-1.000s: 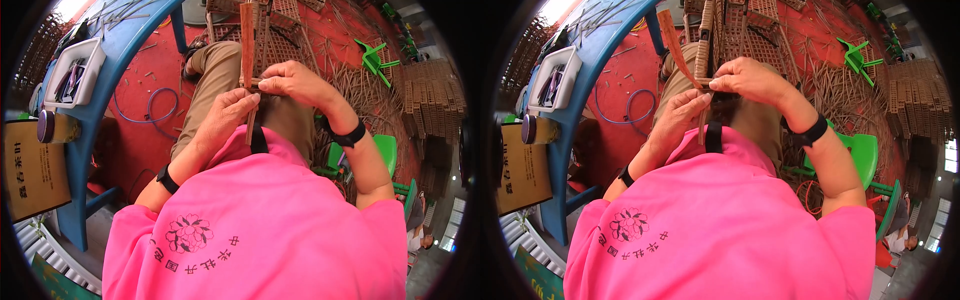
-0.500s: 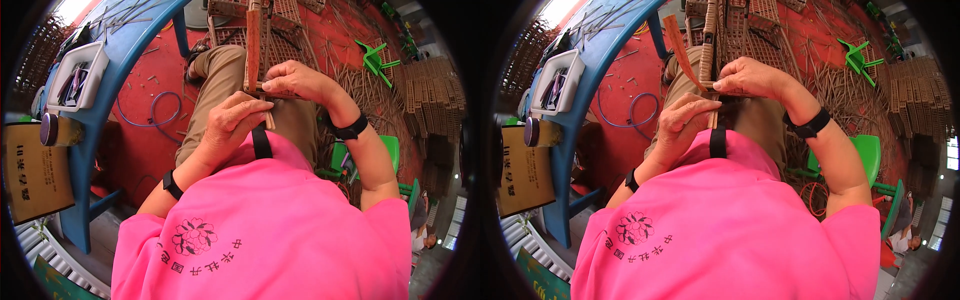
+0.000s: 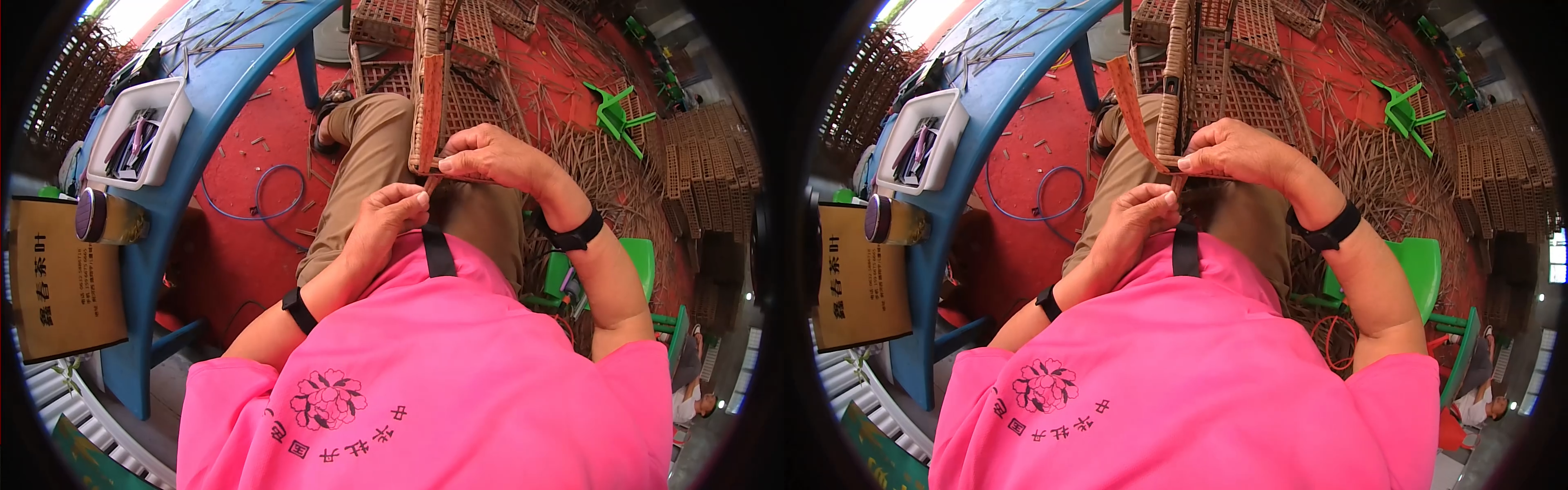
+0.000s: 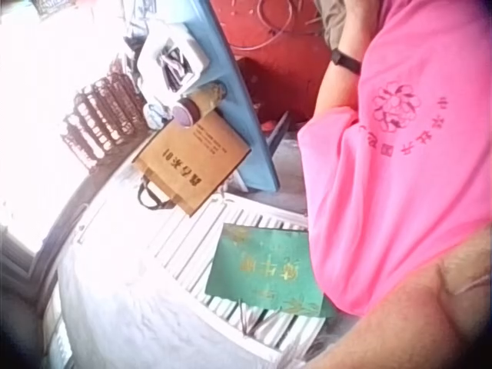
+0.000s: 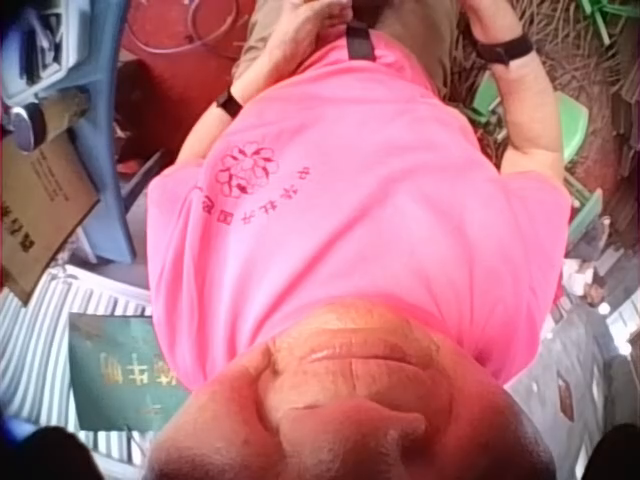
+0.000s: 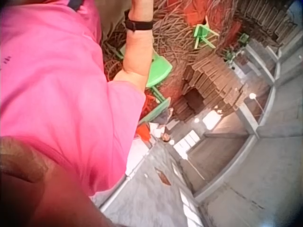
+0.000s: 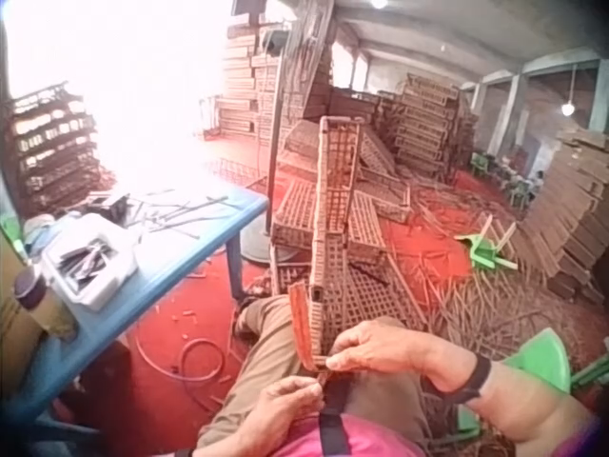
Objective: The recorder is weaving and stapling wicker material onto a furniture frame in a manufacturing environment.
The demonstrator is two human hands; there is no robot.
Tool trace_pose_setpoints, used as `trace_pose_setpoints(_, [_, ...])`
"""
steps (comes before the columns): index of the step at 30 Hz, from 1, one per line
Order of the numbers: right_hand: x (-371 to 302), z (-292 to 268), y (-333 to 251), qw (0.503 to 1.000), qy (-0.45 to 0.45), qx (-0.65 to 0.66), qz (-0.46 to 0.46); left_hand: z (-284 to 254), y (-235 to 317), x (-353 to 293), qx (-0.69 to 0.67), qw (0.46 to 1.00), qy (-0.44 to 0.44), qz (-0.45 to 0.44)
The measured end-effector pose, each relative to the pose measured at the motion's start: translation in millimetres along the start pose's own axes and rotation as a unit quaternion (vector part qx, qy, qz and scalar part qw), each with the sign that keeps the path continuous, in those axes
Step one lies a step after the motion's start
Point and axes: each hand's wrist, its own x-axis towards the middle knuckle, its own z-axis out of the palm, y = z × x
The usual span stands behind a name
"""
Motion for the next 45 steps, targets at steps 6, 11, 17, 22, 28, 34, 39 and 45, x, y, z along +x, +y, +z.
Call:
trace_pose_setpoints(6, [-1.4,0.7,-0.7,1.000,0.001,0.023,0.003,-1.1,-10.5,6.2,-0.024,1.000,0.007,0.018])
trace_pose_setpoints(11, [-0.1,-1.1,0.0,1.000,0.002,-0.009,-0.010,0.9,-15.8,10.2,-0.022,0.997,0.018,0.077])
trace_pose_setpoints(17, [-0.7,-1.6,1.1,1.000,0.007,-0.010,-0.024,7.5,-14.5,12.4,-0.047,0.993,-0.003,0.111])
trace_pose_setpoints(22, [-3.1,-2.7,1.6,1.000,0.000,-0.002,-0.024,15.7,-7.3,4.6,-0.106,0.991,-0.007,0.081])
trace_pose_setpoints(28, [-2.6,-8.4,3.2,0.999,-0.021,0.033,0.009,25.1,10.1,-6.8,-0.111,0.993,-0.017,0.042])
trace_pose_setpoints(34, [-2.5,-6.8,5.2,0.999,-0.025,0.021,-0.021,29.3,18.2,-21.5,0.076,0.987,-0.015,0.142])
trace_pose_setpoints(39, [1.7,-6.0,5.6,1.000,-0.023,0.009,-0.018,33.6,43.7,-30.3,0.543,0.642,0.039,0.539])
trace_pose_setpoints(45, [-0.9,-6.6,5.4,1.000,-0.013,-0.011,-0.017,42.7,69.9,-8.5,0.676,0.458,0.096,0.569])
